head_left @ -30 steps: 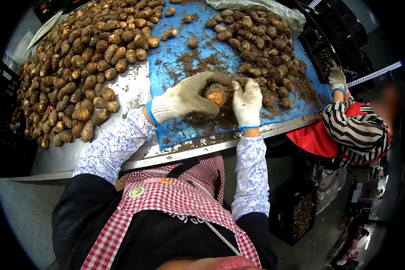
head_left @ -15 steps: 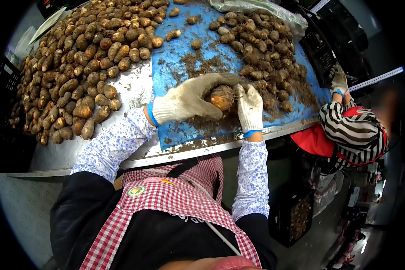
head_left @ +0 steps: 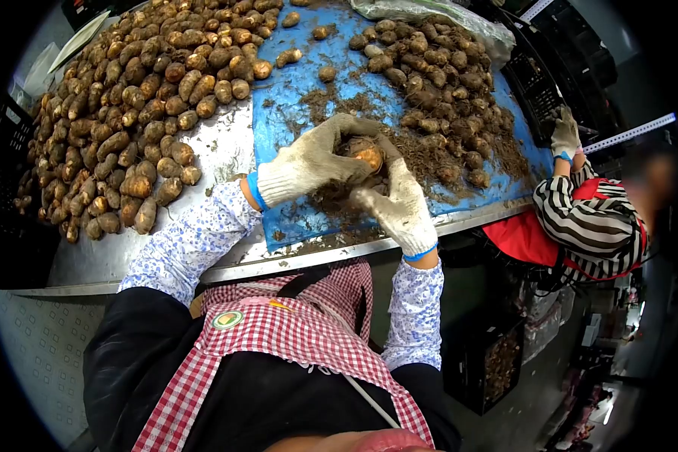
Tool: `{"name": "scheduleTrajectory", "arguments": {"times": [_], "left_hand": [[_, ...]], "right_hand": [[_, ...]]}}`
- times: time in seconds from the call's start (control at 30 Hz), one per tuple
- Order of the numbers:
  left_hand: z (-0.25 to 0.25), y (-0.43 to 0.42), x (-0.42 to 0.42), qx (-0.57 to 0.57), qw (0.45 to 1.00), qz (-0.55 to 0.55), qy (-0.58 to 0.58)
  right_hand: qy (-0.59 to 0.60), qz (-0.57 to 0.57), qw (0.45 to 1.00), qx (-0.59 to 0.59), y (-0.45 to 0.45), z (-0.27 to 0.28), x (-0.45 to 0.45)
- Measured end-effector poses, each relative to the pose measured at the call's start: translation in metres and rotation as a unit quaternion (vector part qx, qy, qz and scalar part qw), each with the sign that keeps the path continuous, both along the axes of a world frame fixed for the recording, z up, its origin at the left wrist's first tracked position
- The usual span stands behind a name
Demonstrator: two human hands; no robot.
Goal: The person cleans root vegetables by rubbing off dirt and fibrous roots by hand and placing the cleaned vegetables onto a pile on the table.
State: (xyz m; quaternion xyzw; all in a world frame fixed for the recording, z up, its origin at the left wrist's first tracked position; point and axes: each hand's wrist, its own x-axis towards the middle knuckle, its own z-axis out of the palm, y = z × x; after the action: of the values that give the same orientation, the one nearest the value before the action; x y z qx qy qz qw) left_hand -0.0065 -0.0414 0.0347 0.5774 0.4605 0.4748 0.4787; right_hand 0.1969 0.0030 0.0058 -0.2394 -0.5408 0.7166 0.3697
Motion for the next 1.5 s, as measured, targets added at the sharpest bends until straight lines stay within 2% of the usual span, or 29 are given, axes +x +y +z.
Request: {"name": "scheduleTrajectory", "arguments": {"times": [0.03, 0.07, 0.13, 0.17, 0.23, 0.27, 0.3, 0.43, 0.53, 0.57, 0.6, 0.67, 0.73, 0.77, 0.8, 0.9, 0.97, 1.0, 1.03, 1.13, 1.17, 1.23, 1.27, 1.3, 1.33, 1.37, 1.43, 1.47, 1.5], "left_hand": [[-0.002, 0.001, -0.001, -0.003, 1.000, -0.008, -0.025], [-0.003, 0.001, -0.002, -0.007, 0.999, -0.017, -0.050], [-0.001, 0.002, -0.001, 0.011, 0.999, -0.014, -0.029], [0.001, 0.002, 0.000, 0.020, 1.000, -0.013, -0.018], [0.014, -0.007, 0.005, 0.075, 0.994, 0.022, 0.079], [0.019, -0.010, 0.007, 0.103, 0.986, 0.039, 0.128], [0.013, -0.003, 0.009, 0.256, 0.941, 0.070, 0.208], [0.007, 0.002, 0.014, 0.268, 0.908, 0.114, 0.301], [0.013, 0.008, 0.017, 0.167, 0.890, 0.101, 0.412], [0.018, 0.008, 0.018, 0.137, 0.915, 0.103, 0.365], [0.010, 0.012, 0.016, 0.160, 0.922, 0.146, 0.322], [-0.031, 0.031, 0.005, 0.203, 0.924, 0.229, 0.229], [-0.024, 0.040, -0.005, 0.041, 0.972, 0.228, 0.041], [-0.021, 0.044, -0.010, -0.035, 0.968, 0.244, -0.056], [-0.010, 0.034, -0.011, -0.048, 0.964, 0.245, 0.090], [0.008, 0.027, 0.006, -0.058, 0.977, 0.106, 0.177], [-0.003, 0.029, 0.006, -0.036, 0.956, 0.047, 0.287], [0.006, 0.020, 0.010, -0.023, 0.951, 0.041, 0.306], [0.010, 0.016, 0.008, 0.005, 0.948, 0.034, 0.317], [0.020, 0.014, 0.009, 0.025, 0.920, 0.029, 0.390], [0.018, 0.014, 0.011, 0.013, 0.926, 0.027, 0.377], [0.013, 0.019, 0.012, -0.008, 0.936, 0.026, 0.352], [0.009, 0.023, 0.011, -0.047, 0.959, 0.026, 0.280], [0.004, 0.027, 0.009, -0.084, 0.975, 0.025, 0.206], [0.006, 0.029, 0.009, -0.121, 0.984, 0.021, 0.131], [0.010, 0.023, 0.010, -0.182, 0.982, 0.035, -0.021], [-0.004, 0.030, 0.009, -0.158, 0.982, 0.080, -0.064], [-0.012, 0.035, 0.007, -0.143, 0.980, 0.105, -0.085], [-0.016, 0.040, 0.003, -0.031, 0.982, 0.133, 0.131]], "right_hand": [[-0.134, -0.033, 0.973, 0.185, -0.008, 0.009, -0.004], [-0.170, -0.053, 0.962, 0.206, -0.010, 0.010, -0.009], [-0.244, -0.091, 0.934, 0.245, -0.016, 0.014, -0.018], [-0.276, -0.114, 0.903, 0.310, -0.020, 0.022, -0.022], [-0.321, -0.175, 0.833, 0.415, -0.026, 0.025, -0.025], [-0.333, -0.173, 0.825, 0.423, -0.025, 0.025, -0.026], [-0.346, -0.169, 0.816, 0.431, -0.023, 0.027, -0.027], [-0.348, -0.205, 0.787, 0.466, -0.018, 0.025, -0.030], [-0.352, -0.227, 0.779, 0.467, -0.011, 0.014, -0.030], [-0.353, -0.228, 0.779, 0.465, -0.010, 0.013, -0.030], [-0.354, -0.230, 0.779, 0.463, -0.009, 0.011, -0.029], [-0.300, -0.237, 0.860, 0.338, 0.001, -0.002, -0.022], [-0.258, -0.226, 0.907, 0.245, 0.005, -0.004, -0.016], [-0.244, -0.217, 0.920, 0.217, 0.002, 0.000, -0.014], [-0.248, -0.197, 0.920, 0.230, -0.006, 0.013, -0.014], [-0.256, -0.186, 0.909, 0.271, -0.007, 0.013, -0.015], [-0.239, -0.180, 0.913, 0.278, -0.007, 0.011, -0.017], [-0.231, -0.178, 0.914, 0.281, -0.007, 0.010, -0.017], [-0.290, -0.187, 0.874, 0.342, -0.004, 0.009, -0.015], [-0.331, -0.202, 0.779, 0.492, -0.004, 0.014, -0.011], [-0.335, -0.206, 0.774, 0.496, -0.002, 0.010, -0.010], [-0.298, -0.197, 0.832, 0.424, -0.003, 0.011, -0.011], [-0.278, -0.191, 0.859, 0.385, -0.005, 0.011, -0.012], [-0.087, -0.149, 0.960, 0.220, -0.006, 0.006, -0.012], [-0.065, -0.123, 0.978, 0.158, -0.004, 0.006, -0.004], [-0.191, -0.170, 0.848, 0.464, 0.009, 0.000, 0.009], [-0.157, -0.134, 0.850, 0.485, 0.016, -0.022, 0.022], [0.006, -0.058, 0.978, 0.200, 0.012, -0.033, 0.025], [0.081, -0.014, 0.995, 0.056, 0.014, -0.043, 0.027]]}}
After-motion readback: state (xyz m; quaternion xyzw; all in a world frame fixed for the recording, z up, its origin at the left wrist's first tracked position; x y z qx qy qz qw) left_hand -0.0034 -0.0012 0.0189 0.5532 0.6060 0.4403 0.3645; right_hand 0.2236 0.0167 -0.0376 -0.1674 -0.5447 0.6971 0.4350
